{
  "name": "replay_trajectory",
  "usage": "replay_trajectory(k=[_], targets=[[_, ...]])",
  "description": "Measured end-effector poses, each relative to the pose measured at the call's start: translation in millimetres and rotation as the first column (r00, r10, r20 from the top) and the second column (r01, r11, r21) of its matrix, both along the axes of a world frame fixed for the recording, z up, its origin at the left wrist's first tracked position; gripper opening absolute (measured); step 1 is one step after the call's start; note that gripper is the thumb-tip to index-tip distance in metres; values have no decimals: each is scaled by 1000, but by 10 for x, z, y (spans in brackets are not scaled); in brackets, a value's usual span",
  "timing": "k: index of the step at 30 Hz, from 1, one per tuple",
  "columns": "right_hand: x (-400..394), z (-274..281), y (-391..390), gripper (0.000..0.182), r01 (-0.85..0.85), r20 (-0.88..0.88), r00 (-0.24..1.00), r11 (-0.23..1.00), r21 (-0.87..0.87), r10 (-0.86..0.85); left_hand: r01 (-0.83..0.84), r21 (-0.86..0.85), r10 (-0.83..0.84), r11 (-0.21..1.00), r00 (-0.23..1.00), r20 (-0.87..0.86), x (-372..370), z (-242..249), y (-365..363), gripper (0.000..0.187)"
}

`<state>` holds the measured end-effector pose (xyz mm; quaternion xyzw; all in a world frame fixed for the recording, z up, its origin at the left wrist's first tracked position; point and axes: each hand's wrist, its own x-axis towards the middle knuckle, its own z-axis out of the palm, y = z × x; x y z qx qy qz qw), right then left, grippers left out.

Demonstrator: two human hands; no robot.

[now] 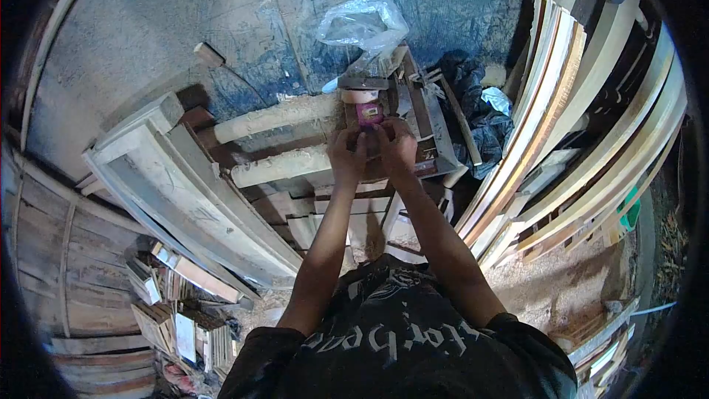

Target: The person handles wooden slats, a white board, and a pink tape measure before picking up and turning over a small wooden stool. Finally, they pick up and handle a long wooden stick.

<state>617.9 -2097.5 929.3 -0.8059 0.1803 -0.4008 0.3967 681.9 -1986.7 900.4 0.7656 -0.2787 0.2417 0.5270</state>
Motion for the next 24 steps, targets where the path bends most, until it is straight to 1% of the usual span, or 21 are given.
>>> replay_trajectory(k=[1, 2, 3, 4, 5, 7, 8, 10, 11, 12, 13, 14, 15, 16, 17, 19, 20, 21, 23, 24], targets=[[-12, -10, -1, 27, 7, -5, 1000, 1000, 1, -7, 42, -23, -43, 999, 998, -52, -17, 29, 22, 17], [-39, -25, 6, 25, -15, 51, 999, 999, 44, 13, 48, -22, -50, 999, 997, -59, -51, 51, 47, 17], [-71, -20, 19, 23, -41, 109, 994, 996, 86, 31, 72, -68, -77, 995, 995, -68, -80, 61, 70, 19], [-103, -9, 22, 23, -35, 105, 994, 996, 86, 26, 94, -115, -103, 989, 992, -75, -91, 64, 84, 22], [-155, -9, 33, 20, -40, 122, 992, 996, 82, 30, 98, -112, -107, 989, 991, -82, -102, 46, 106, 22], [-239, -13, 52, 18, -41, 136, 990, 996, 82, 30, -10, 31, 11, 999, 1000, -29, -106, 24, 151, 26], [-294, -33, 61, 17, -31, 145, 989, 998, 62, 22, -4, 38, 5, 999, 999, -37, -126, 6, 193, 26], [-432, 25, 85, 16, -6, 154, 988, 999, 47, -1, 15, 107, -19, 994, 999, 39, -194, 107, 255, 28], [-560, 44, 106, 15, 10, 100, 995, 995, 102, -20, 33, 116, -37, 993, 999, 32, -244, 97, 270, 28], [-658, 62, 108, 15, 34, 47, 998, 988, 153, -41, 19, 82, -23, 996, 999, 45, -291, 84, 259, 28], [-743, 18, 89, 15, 62, 43, 997, 985, 159, -70, 12, 49, -15, 999, 998, 56, -354, 74, 233, 27], [-851, -45, 56, 15, 76, 75, 993, 988, 135, -87, 48, 54, -51, 997, 997, 50, -420, 61, 215, 27], [-972, -81, -14, 15, 96, 108, 988, 990, 105, -107, 80, 97, -91, 992, 990, 108, -484, 77, 176, 26], [-1137, -52, -82, 15, 137, 99, 984, 985, 104, -147, 111, 138, -133, 984, 978, 162, -600, 117, 100, 25], [-1336, -23, -132, 15, 182, 102, 977, 980, 78, -190, 149, 141, -170, 979, 974, 150, -775, 145, 6, 25], [-1667, 58, -173, 14, 263, 125, 956, 964, 34, -265, 301, 45, -301, 953, 954, -1, -1117, 267, -154, 16], [-1838, 55, -226, 12, 306, 124, 941, 947, 96, -316, 364, 67, -368, 929, 929, 52, -1229, 204, -260, 14], [-2033, 39, -279, 10, 374, 40, 923, 918, 132, -382, 412, 28, -413, 911, 903, 118, -1405, 257, -390, 14], [-2433, 29, -424, 9, 451, 133, 882, 891, 42, -453, 533, 14, -533, 846, 843, 71, -1788, 232, -655, 19], [-2658, 27, -476, 10, 494, 94, 864, 869, 33, -494, 576, 11, -576, 817, 815, 68, -1994, 245, -800, 19]])
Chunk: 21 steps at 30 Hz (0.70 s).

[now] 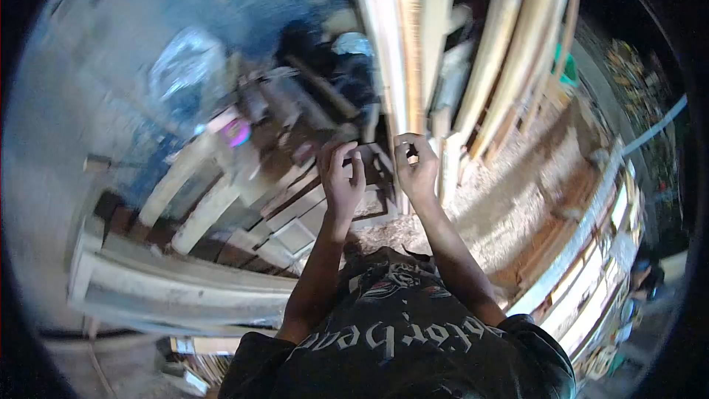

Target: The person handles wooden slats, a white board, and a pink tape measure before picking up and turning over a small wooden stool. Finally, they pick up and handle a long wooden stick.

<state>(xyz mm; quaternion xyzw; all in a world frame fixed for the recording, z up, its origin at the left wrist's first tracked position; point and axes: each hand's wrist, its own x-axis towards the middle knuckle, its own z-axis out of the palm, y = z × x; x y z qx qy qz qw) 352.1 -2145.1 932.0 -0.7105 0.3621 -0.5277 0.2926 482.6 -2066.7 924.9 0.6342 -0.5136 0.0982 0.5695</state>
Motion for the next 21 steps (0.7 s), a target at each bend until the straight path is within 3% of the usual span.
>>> replay_trajectory(k=[2, 4, 7, 9, 10, 13, 14, 18, 21], targets=[[-419, 10, -111, 10, 71, 16, 997, 997, 9, -71, 72, 54, -67, 996, 993, -98, -400, 51, -258, 20], [-823, -23, -191, 9, 172, 21, 985, 985, 23, -172, 201, 35, -197, 979, 976, -92, -741, 0, -514, 19], [-1468, -135, -239, 9, 263, 84, 960, 963, 64, -267, 452, 90, -431, 887, 883, -187, -1340, -141, -812, 18], [-1938, -235, -234, 8, 380, -5, 925, 923, 59, -380, 517, 111, -483, 849, 843, -236, -1789, -238, -981, 18], [-2099, -202, -194, 6, 417, 56, 905, 904, 95, -423, 559, 138, -526, 818, 823, -215, -1968, -304, -1043, 18], [-2696, -295, -175, 5, 565, -12, 825, 824, 43, -565, 684, 161, -628, 712, 722, -290, -2559, -389, -1200, 16], [-2872, -277, -129, 6, 589, -38, 807, 800, 114, -589, 712, 165, -655, 682, 696, -296, -2739, -448, -1249, 16], [-3447, -325, 27, 6, 744, -73, 666, 655, 131, -742, 835, 203, -775, 512, 551, -310, -3420, -582, -1394, 15], [-3819, -730, 64, 10, 841, -117, 540, 528, 118, -834, 895, 221, -819, 387, 444, -364, -3818, -612, -1461, 15]])
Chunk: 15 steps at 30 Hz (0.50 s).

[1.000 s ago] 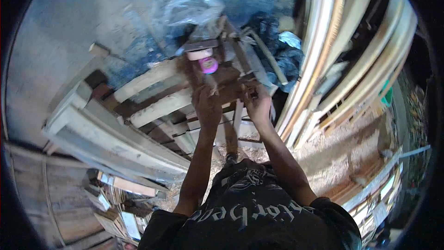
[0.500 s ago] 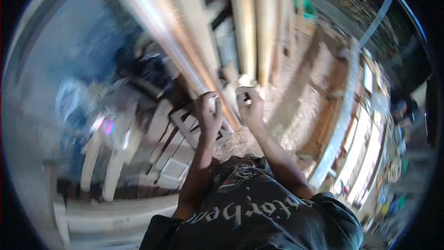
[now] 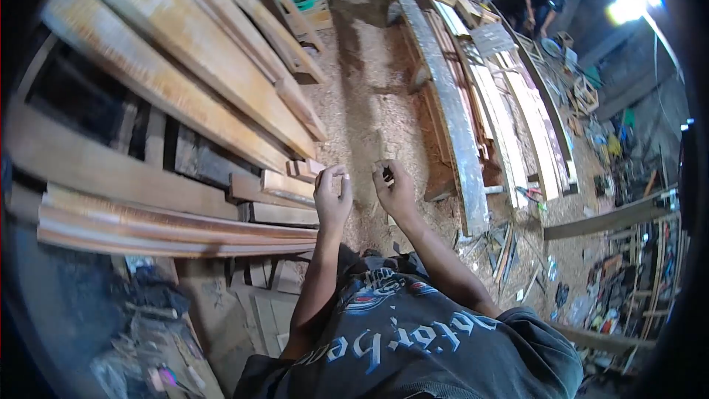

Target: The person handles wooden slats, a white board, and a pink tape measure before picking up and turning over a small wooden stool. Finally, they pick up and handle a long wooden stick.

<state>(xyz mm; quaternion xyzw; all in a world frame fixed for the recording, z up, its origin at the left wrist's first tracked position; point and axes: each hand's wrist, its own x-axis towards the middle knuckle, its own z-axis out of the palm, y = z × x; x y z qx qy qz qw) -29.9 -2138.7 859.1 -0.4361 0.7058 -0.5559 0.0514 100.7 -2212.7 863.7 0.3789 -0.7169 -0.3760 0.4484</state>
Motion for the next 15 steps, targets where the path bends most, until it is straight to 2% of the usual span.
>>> replay_trajectory(k=[1, 4, 9, 13, 15], targets=[[-31, 132, 36, 10, 28, 57, 998, 1000, -4, -28, 29, -12, -29, 1000, 1000, 5, -114, -13, -32, 15], [-206, 236, 36, 11, 116, 60, 991, 993, 31, -117, 123, 2, -123, 992, 992, 13, -408, -26, -153, 16], [-578, 104, -168, 13, 266, 72, 961, 963, 40, -269, 261, 65, -264, 963, 964, 35, -902, -37, -543, 16], [-878, 178, -431, 14, 394, 86, 915, 919, 18, -394, 353, -45, -350, 934, 934, 68, -1303, 71, -1026, 17], [-1002, 283, -554, 14, 454, 60, 888, 890, 44, -456, 388, -16, -387, 921, 921, 46, -1459, 181, -1215, 17]])
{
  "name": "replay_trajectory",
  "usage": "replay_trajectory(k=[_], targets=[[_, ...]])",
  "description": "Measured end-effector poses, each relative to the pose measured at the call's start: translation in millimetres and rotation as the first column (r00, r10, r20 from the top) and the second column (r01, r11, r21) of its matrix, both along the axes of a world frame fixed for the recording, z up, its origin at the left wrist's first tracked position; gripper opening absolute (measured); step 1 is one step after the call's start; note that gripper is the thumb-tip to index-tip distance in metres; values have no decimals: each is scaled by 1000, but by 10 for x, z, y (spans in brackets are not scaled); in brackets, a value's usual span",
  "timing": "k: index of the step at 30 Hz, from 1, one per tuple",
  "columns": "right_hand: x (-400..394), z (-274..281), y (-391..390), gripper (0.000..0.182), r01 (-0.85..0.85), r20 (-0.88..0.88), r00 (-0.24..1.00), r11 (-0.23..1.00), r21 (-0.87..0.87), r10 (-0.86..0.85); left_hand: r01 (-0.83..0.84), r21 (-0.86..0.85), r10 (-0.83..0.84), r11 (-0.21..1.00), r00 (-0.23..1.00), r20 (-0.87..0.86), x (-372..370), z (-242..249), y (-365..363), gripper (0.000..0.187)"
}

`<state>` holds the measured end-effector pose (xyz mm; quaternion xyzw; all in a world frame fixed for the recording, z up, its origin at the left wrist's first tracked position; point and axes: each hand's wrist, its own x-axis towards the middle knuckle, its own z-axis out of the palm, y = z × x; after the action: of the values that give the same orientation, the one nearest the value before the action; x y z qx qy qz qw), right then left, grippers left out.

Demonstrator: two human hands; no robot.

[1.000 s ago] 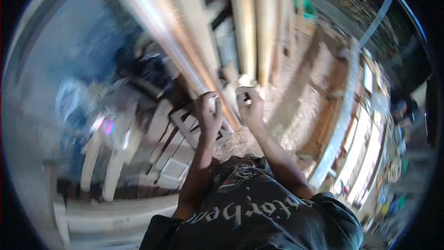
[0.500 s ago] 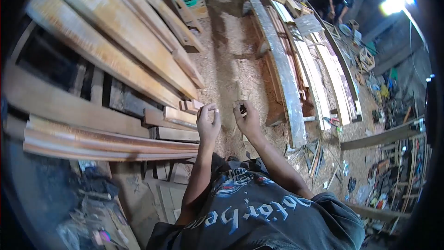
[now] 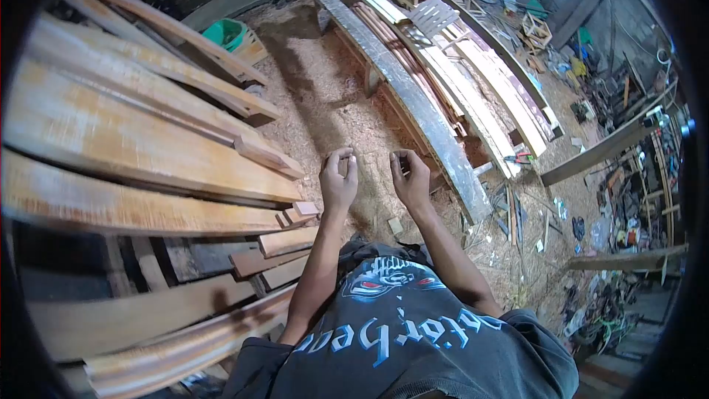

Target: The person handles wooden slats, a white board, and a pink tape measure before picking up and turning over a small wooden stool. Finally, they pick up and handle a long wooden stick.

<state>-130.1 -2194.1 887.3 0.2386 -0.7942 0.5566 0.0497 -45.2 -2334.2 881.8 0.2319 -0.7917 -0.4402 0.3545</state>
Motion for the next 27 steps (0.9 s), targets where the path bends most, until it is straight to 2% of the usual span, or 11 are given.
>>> replay_trajectory(k=[1, 2, 6, 8, 14, 16, 21, 25, 27], targets=[[-49, 41, -49, 14, 22, 3, 1000, 1000, 2, -22, 16, 40, -16, 999, 1000, -14, -76, 27, -80, 17], [-98, 76, -102, 14, 40, 1, 999, 999, -13, -40, 26, -4, -26, 1000, 1000, 16, -139, 36, -172, 17], [-290, -6, -249, 14, 99, 44, 994, 995, -13, -98, 68, -9, -67, 998, 996, 53, -403, -48, -383, 17], [-392, -32, -301, 13, 127, 56, 990, 992, -7, -126, 89, 79, -94, 993, 994, 59, -532, -76, -422, 17], [-888, -101, -462, 13, 205, 87, 975, 979, 21, -206, 172, 64, -178, 983, 978, 106, -1078, -313, -586, 16], [-1153, -138, -510, 13, 215, 88, 972, 976, 45, -218, 196, 87, -204, 977, 973, 106, -1358, -353, -653, 16], [-2001, -329, -683, 12, 239, 96, 966, 971, 21, -240, 224, 19, -225, 974, 974, 32, -2247, -531, -952, 17], [-2801, -480, -897, 13, 240, 49, 970, 971, -3, -240, 184, 10, -184, 983, 979, 87, -2978, -654, -1188, 17], [-3100, -477, -945, 13, 252, 51, 966, 968, 2, -252, 218, 63, -218, 974, 976, -14, -3329, -688, -1240, 17]])
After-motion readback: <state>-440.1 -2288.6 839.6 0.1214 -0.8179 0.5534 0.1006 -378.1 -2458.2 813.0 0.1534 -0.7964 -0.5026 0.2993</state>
